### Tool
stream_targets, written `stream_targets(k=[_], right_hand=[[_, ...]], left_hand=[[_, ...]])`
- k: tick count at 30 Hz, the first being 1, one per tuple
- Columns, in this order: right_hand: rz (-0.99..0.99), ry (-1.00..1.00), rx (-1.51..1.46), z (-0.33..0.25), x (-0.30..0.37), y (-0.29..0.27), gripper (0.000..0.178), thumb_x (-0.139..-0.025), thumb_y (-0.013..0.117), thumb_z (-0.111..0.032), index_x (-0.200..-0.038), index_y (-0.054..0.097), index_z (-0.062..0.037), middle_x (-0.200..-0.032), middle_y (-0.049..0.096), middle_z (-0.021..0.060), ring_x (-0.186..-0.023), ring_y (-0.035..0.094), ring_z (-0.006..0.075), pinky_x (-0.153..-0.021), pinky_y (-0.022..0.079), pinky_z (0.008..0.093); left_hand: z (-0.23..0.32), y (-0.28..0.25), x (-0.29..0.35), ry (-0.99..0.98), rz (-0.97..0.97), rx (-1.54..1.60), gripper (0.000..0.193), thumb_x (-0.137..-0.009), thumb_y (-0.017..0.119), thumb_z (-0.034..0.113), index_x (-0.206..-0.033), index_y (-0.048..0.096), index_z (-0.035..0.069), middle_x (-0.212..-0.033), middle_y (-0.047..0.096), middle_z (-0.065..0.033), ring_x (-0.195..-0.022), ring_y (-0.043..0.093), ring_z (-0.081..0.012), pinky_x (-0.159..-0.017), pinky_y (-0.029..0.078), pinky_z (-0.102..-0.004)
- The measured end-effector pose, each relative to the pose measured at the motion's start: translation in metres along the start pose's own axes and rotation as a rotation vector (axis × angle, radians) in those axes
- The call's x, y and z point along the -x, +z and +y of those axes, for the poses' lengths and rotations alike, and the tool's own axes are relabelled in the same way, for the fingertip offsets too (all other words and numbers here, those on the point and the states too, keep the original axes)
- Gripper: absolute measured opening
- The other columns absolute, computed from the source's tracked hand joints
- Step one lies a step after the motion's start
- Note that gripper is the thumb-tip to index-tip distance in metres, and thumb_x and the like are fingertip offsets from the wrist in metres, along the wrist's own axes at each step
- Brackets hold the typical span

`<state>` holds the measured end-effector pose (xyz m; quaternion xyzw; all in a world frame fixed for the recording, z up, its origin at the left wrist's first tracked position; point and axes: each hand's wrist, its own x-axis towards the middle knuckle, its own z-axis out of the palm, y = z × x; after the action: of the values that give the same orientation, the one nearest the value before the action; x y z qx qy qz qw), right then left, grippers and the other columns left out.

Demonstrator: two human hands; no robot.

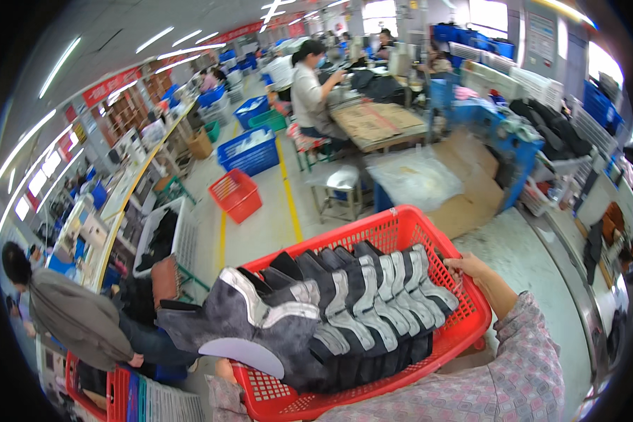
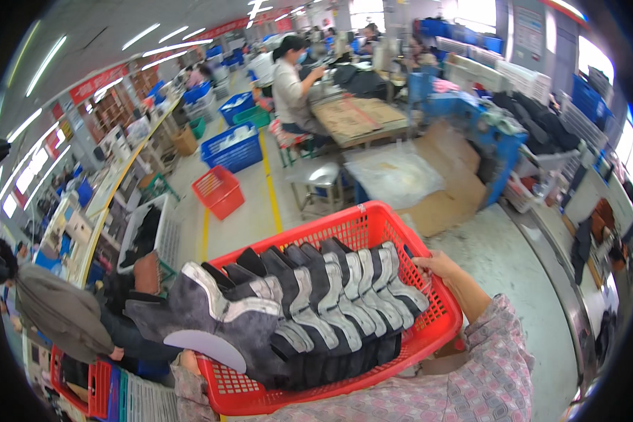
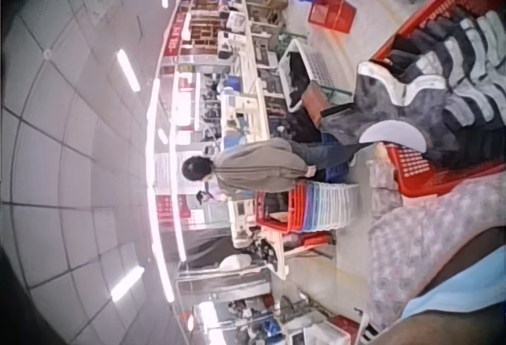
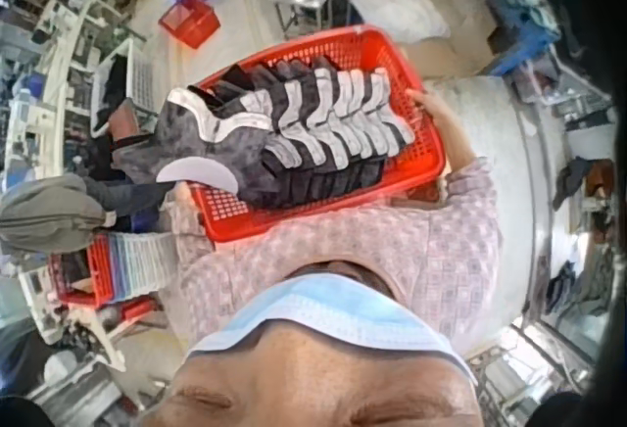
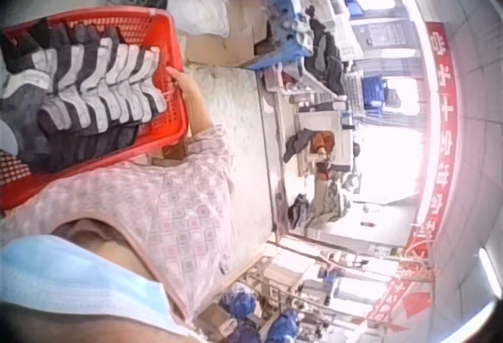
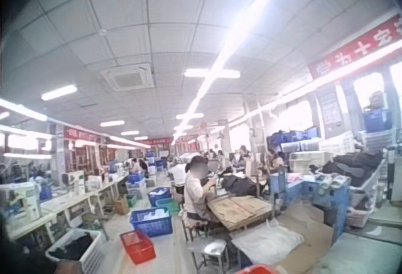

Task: The person repeatedly picks up black and white fabric pieces from a red basket, aligns them under a blue industrial sewing machine, and sews them. After each piece is sewn, it is placed back into the basket. The process is repeated for multiple pieces throughout the clip.

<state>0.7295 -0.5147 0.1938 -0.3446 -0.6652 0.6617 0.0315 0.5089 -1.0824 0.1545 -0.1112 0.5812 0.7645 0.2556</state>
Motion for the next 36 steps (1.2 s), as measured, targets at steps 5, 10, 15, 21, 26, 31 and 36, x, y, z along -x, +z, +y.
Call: stream_targets(k=[5, 10, 15, 21, 26, 31, 36], right_hand=[[-0.170, -0.004, -0.048, -0.062, -0.086, 0.158, 0.019, -0.077, 0.059, -0.017, -0.065, 0.049, -0.0049, -0.053, 0.047, 0.0021, -0.044, 0.043, 0.0090, -0.040, 0.034, 0.0213], [-0.214, 0.015, 0.005, -0.085, -0.168, 0.239, 0.017, -0.077, 0.058, -0.017, -0.067, 0.051, -0.0042, -0.055, 0.049, 0.0028, -0.043, 0.044, 0.0097, -0.038, 0.034, 0.0218], [-0.264, 0.043, 0.047, -0.136, -0.321, 0.374, 0.018, -0.076, 0.060, -0.018, -0.067, 0.053, -0.0034, -0.056, 0.050, 0.0027, -0.045, 0.045, 0.0089, -0.041, 0.035, 0.0217], [-0.381, -0.005, 0.160, -0.251, -0.442, 0.521, 0.021, -0.075, 0.061, -0.021, -0.069, 0.055, -0.0016, -0.058, 0.052, 0.0028, -0.046, 0.045, 0.0083, -0.042, 0.036, 0.0204], [-0.566, -0.035, 0.228, -0.323, -0.549, 0.651, 0.024, -0.075, 0.062, -0.024, -0.068, 0.053, -0.0030, -0.055, 0.049, 0.0022, -0.045, 0.045, 0.0084, -0.039, 0.036, 0.0215], [-0.574, -0.043, 0.211, -0.360, -0.661, 0.754, 0.025, -0.075, 0.061, -0.026, -0.068, 0.055, -0.0031, -0.056, 0.051, 0.0024, -0.044, 0.046, 0.0093, -0.041, 0.037, 0.0217], [-0.424, -0.026, 0.187, -0.404, -0.729, 0.805, 0.024, -0.075, 0.061, -0.026, -0.070, 0.056, -0.0038, -0.057, 0.052, 0.0020, -0.044, 0.046, 0.0089, -0.042, 0.036, 0.0210]], left_hand=[[0.050, -0.105, -0.029, 0.074, 0.145, 0.098, 0.035, -0.084, 0.039, 0.036, -0.095, 0.050, 0.006, -0.084, 0.056, -0.0113, -0.074, 0.054, -0.0258, -0.067, 0.045, -0.0432], [0.080, -0.155, -0.089, 0.105, 0.267, 0.177, 0.034, -0.084, 0.039, 0.036, -0.095, 0.050, 0.006, -0.084, 0.055, -0.0112, -0.073, 0.054, -0.0255, -0.065, 0.045, -0.0428], [0.143, -0.194, -0.214, 0.094, 0.331, 0.207, 0.034, -0.084, 0.039, 0.036, -0.094, 0.050, 0.006, -0.083, 0.055, -0.0112, -0.071, 0.054, -0.0253, -0.064, 0.045, -0.0424], [0.263, -0.228, -0.335, 0.110, 0.373, 0.207, 0.033, -0.084, 0.039, 0.035, -0.094, 0.050, 0.005, -0.082, 0.055, -0.0111, -0.070, 0.053, -0.0250, -0.063, 0.045, -0.0419], [0.334, -0.257, -0.415, 0.133, 0.426, 0.226, 0.033, -0.084, 0.039, 0.035, -0.094, 0.050, 0.005, -0.081, 0.055, -0.0110, -0.068, 0.053, -0.0247, -0.062, 0.045, -0.0415], [0.388, -0.310, -0.526, 0.147, 0.466, 0.252, 0.033, -0.084, 0.039, 0.035, -0.093, 0.050, 0.005, -0.080, 0.055, -0.0110, -0.067, 0.053, -0.0245, -0.060, 0.045, -0.0411], [0.474, -0.354, -0.648, 0.146, 0.421, 0.248, 0.032, -0.084, 0.039, 0.034, -0.093, 0.050, 0.005, -0.079, 0.055, -0.0109, -0.066, 0.053, -0.0242, -0.059, 0.045, -0.0406]])
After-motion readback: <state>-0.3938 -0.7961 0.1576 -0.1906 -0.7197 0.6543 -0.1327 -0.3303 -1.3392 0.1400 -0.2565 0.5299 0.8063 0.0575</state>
